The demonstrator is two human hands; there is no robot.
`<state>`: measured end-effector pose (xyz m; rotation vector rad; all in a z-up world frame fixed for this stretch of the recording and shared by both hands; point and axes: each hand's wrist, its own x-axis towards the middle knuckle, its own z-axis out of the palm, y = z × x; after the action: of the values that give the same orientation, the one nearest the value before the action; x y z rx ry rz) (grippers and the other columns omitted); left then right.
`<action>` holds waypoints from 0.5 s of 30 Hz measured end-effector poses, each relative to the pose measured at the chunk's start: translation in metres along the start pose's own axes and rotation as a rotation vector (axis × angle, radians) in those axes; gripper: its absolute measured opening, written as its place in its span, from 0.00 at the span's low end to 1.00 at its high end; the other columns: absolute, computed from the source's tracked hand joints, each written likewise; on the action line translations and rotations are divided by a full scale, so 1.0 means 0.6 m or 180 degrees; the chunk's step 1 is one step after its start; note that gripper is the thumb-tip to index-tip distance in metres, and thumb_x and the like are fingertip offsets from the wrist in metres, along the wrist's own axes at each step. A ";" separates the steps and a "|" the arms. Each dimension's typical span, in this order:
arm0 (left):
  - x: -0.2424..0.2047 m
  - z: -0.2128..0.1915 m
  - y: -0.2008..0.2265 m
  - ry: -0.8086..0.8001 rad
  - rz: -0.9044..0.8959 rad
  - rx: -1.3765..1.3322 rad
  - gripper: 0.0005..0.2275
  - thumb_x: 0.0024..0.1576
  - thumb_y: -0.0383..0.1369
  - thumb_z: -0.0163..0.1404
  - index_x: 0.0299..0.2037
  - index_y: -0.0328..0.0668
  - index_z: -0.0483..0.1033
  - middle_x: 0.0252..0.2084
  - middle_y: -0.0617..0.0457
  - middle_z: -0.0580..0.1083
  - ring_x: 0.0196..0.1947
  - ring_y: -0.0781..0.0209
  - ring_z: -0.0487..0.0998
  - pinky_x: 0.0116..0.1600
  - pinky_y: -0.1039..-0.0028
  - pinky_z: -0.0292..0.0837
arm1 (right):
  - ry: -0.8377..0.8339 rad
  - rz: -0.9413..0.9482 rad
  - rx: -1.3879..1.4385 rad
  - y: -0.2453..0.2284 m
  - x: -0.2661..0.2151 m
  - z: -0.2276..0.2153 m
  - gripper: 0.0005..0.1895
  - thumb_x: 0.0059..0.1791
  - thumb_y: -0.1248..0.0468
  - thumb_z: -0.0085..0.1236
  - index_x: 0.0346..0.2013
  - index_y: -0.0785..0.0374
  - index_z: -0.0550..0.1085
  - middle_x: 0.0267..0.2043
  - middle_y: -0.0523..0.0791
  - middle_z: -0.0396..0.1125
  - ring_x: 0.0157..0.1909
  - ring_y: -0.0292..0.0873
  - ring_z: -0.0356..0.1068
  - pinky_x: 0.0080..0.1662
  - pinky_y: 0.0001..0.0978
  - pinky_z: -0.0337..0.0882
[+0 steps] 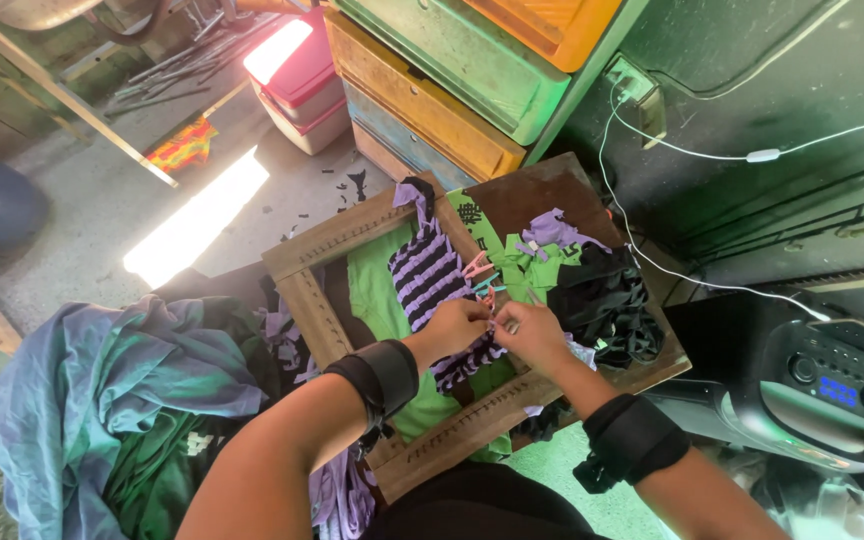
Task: The person removes clothespins from fabric strips by hand, one by one, while holding the fabric.
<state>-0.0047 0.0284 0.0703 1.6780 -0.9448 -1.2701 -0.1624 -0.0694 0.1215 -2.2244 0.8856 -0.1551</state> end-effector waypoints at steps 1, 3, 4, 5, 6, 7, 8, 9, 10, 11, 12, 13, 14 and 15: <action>0.012 0.005 -0.015 0.0002 0.0001 -0.0017 0.08 0.56 0.30 0.54 0.43 0.39 0.81 0.32 0.51 0.79 0.29 0.58 0.81 0.37 0.68 0.77 | -0.0010 0.0001 -0.0013 0.010 0.002 0.005 0.09 0.41 0.57 0.64 0.30 0.58 0.78 0.30 0.45 0.76 0.35 0.47 0.76 0.48 0.38 0.73; 0.037 0.016 -0.046 -0.0049 -0.0186 -0.0270 0.06 0.57 0.29 0.54 0.41 0.37 0.79 0.31 0.53 0.77 0.28 0.61 0.78 0.35 0.68 0.76 | 0.0380 -0.0728 -0.0552 0.029 0.007 0.016 0.08 0.37 0.61 0.65 0.24 0.61 0.77 0.26 0.48 0.74 0.34 0.55 0.73 0.60 0.43 0.68; 0.047 0.018 -0.062 -0.0047 -0.0183 -0.0279 0.06 0.57 0.29 0.54 0.41 0.37 0.79 0.31 0.53 0.77 0.28 0.61 0.78 0.35 0.68 0.76 | 0.0376 -0.0731 -0.0561 0.028 0.005 0.017 0.08 0.37 0.61 0.65 0.24 0.61 0.77 0.26 0.48 0.74 0.34 0.55 0.73 0.60 0.43 0.68; 0.058 0.020 -0.077 -0.0047 -0.0037 -0.0292 0.06 0.56 0.30 0.56 0.40 0.38 0.80 0.32 0.55 0.77 0.30 0.64 0.77 0.37 0.70 0.75 | 0.0287 -0.0539 -0.0536 0.027 0.004 0.018 0.08 0.37 0.61 0.65 0.25 0.60 0.76 0.27 0.46 0.74 0.34 0.54 0.73 0.53 0.43 0.69; 0.069 0.021 -0.092 -0.0035 0.0110 -0.0307 0.06 0.56 0.31 0.57 0.40 0.39 0.81 0.33 0.57 0.78 0.32 0.67 0.76 0.38 0.72 0.74 | 0.0194 -0.0358 -0.0513 0.025 0.004 0.019 0.08 0.38 0.60 0.64 0.25 0.60 0.76 0.29 0.45 0.74 0.34 0.54 0.72 0.46 0.43 0.69; 0.073 0.014 -0.096 -0.0021 0.0114 -0.0318 0.06 0.56 0.31 0.57 0.40 0.39 0.81 0.33 0.57 0.78 0.32 0.67 0.76 0.38 0.72 0.74 | 0.0185 -0.0370 -0.0523 0.036 0.010 0.024 0.08 0.38 0.60 0.64 0.25 0.60 0.76 0.29 0.45 0.74 0.34 0.54 0.72 0.46 0.43 0.69; 0.076 0.010 -0.100 -0.0284 -0.0107 -0.0401 0.07 0.57 0.33 0.57 0.41 0.41 0.81 0.34 0.58 0.77 0.33 0.68 0.75 0.38 0.73 0.73 | 0.0227 -0.0618 -0.0541 0.047 0.013 0.031 0.07 0.39 0.60 0.64 0.26 0.59 0.75 0.29 0.44 0.73 0.35 0.52 0.72 0.47 0.43 0.69; 0.079 0.005 -0.105 -0.0547 -0.0329 -0.0482 0.07 0.58 0.35 0.57 0.41 0.42 0.81 0.35 0.59 0.76 0.33 0.69 0.74 0.39 0.73 0.72 | 0.0269 -0.0865 -0.0559 0.059 0.016 0.036 0.07 0.40 0.61 0.63 0.27 0.59 0.75 0.29 0.44 0.72 0.37 0.50 0.72 0.48 0.43 0.68; 0.090 0.005 -0.109 -0.0550 -0.0322 -0.0487 0.07 0.58 0.35 0.57 0.41 0.42 0.81 0.35 0.59 0.76 0.33 0.69 0.74 0.39 0.73 0.72 | 0.0271 -0.0865 -0.0568 0.057 0.023 0.033 0.07 0.40 0.61 0.63 0.27 0.59 0.75 0.29 0.44 0.72 0.37 0.50 0.72 0.48 0.43 0.68; 0.100 0.003 -0.113 -0.0748 -0.0511 -0.0659 0.08 0.58 0.36 0.56 0.42 0.44 0.81 0.35 0.59 0.76 0.33 0.68 0.74 0.39 0.73 0.72 | 0.0254 -0.0883 -0.0555 0.054 0.029 0.030 0.07 0.40 0.61 0.63 0.28 0.58 0.75 0.29 0.43 0.73 0.38 0.49 0.72 0.48 0.42 0.66; 0.107 0.001 -0.120 -0.0927 -0.0707 -0.0841 0.08 0.59 0.38 0.55 0.43 0.47 0.81 0.35 0.59 0.75 0.33 0.66 0.75 0.39 0.73 0.73 | 0.0220 -0.0916 -0.0537 0.049 0.035 0.029 0.07 0.40 0.61 0.63 0.29 0.57 0.76 0.29 0.42 0.73 0.39 0.48 0.72 0.47 0.42 0.65; 0.109 0.003 -0.120 -0.0911 -0.0705 -0.0856 0.08 0.59 0.38 0.55 0.43 0.47 0.81 0.35 0.59 0.75 0.33 0.66 0.75 0.39 0.73 0.73 | 0.0205 -0.0929 -0.0542 0.042 0.036 0.026 0.07 0.40 0.61 0.63 0.29 0.57 0.76 0.29 0.42 0.73 0.39 0.48 0.72 0.47 0.42 0.65; 0.110 0.004 -0.121 -0.0853 -0.0553 -0.0581 0.10 0.59 0.40 0.54 0.44 0.46 0.81 0.35 0.59 0.75 0.33 0.66 0.75 0.39 0.72 0.74 | 0.0155 -0.0929 -0.0624 0.034 0.037 0.022 0.06 0.41 0.60 0.64 0.28 0.57 0.76 0.30 0.41 0.74 0.39 0.47 0.72 0.48 0.42 0.64; 0.112 0.006 -0.122 -0.0793 -0.0404 -0.0305 0.11 0.59 0.41 0.54 0.45 0.46 0.81 0.35 0.58 0.76 0.33 0.67 0.75 0.38 0.72 0.75 | 0.0106 -0.0929 -0.0707 0.027 0.039 0.019 0.06 0.41 0.60 0.64 0.27 0.56 0.76 0.31 0.40 0.74 0.39 0.46 0.72 0.48 0.42 0.63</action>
<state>0.0129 -0.0044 -0.0220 1.5499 -0.9166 -1.6126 -0.1494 -0.0859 0.0990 -2.5592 0.6150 -0.2403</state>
